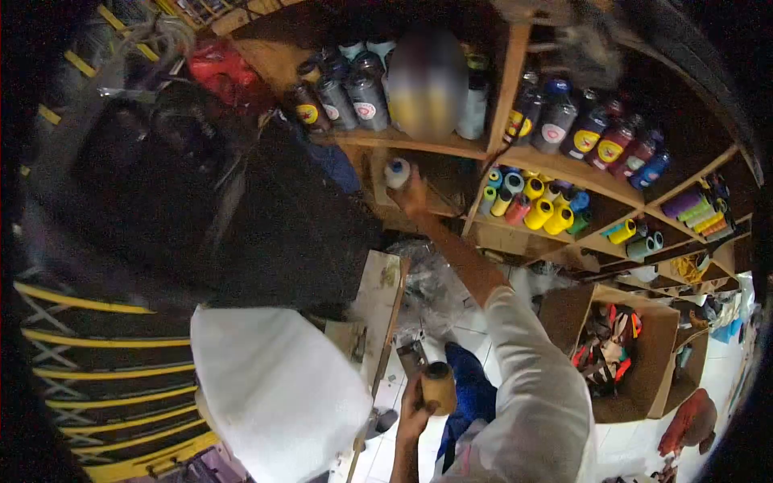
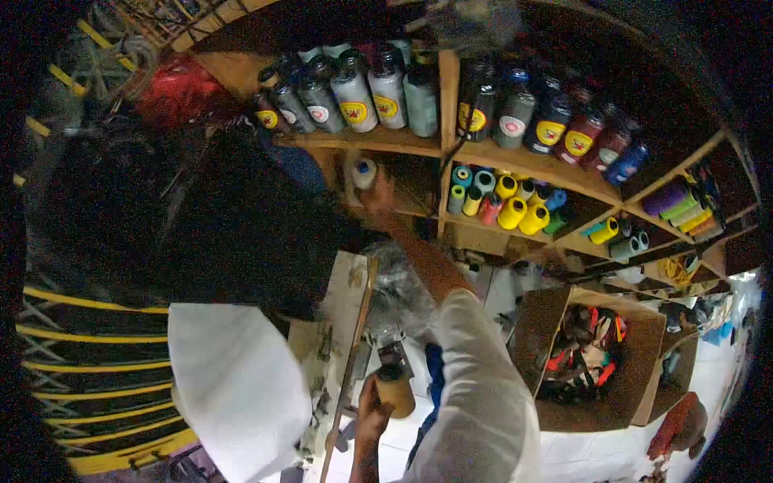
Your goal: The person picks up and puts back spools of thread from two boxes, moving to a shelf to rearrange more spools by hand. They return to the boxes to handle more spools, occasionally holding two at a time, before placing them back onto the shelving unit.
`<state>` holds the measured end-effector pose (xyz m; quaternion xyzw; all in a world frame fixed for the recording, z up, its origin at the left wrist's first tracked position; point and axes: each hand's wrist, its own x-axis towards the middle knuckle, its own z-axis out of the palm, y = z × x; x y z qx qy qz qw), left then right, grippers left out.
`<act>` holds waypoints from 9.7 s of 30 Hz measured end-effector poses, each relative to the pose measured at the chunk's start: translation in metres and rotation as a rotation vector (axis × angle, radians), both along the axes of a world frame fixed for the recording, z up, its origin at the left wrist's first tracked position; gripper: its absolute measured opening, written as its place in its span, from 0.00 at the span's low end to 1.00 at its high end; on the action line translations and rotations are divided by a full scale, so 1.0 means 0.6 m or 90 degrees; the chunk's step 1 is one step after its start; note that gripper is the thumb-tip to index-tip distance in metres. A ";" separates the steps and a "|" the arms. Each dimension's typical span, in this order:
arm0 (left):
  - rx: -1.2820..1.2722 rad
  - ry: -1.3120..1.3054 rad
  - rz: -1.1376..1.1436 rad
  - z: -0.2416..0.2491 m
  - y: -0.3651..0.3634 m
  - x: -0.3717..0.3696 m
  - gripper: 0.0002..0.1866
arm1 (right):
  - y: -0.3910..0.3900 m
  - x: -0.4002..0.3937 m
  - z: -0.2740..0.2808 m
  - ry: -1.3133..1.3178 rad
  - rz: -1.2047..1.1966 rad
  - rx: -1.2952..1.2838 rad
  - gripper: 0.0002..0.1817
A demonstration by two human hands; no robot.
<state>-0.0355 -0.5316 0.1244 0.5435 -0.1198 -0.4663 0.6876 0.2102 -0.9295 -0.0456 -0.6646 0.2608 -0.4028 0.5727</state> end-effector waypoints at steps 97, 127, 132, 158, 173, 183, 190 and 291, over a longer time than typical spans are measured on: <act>0.149 -0.334 -0.032 -0.009 -0.046 0.026 0.22 | 0.366 -0.340 0.074 -0.398 0.189 0.570 0.14; -0.025 -0.366 0.006 0.233 0.278 -0.252 0.12 | 0.634 -0.917 0.453 -0.035 0.162 0.089 0.15; -0.067 -0.392 -0.084 0.220 0.238 -0.273 0.12 | 0.636 -1.012 0.474 0.024 0.070 0.073 0.17; -0.204 -0.590 -0.703 0.240 -0.087 -0.934 0.12 | 0.648 -1.745 0.487 0.103 -0.354 0.135 0.16; -0.261 -0.629 -1.223 0.025 -0.306 -1.292 0.17 | 0.656 -2.051 0.476 0.181 -0.669 0.298 0.13; -0.139 -0.715 -1.122 -0.072 -0.493 -1.497 0.16 | 0.451 -2.243 0.475 0.416 -0.537 0.265 0.11; 0.163 -0.893 -1.128 -0.189 -0.520 -1.540 0.25 | 0.319 -2.322 0.398 0.345 -0.362 0.369 0.15; 0.105 0.197 -0.399 -0.015 -0.370 -1.646 0.31 | 0.054 -2.342 0.322 0.177 0.184 0.443 0.26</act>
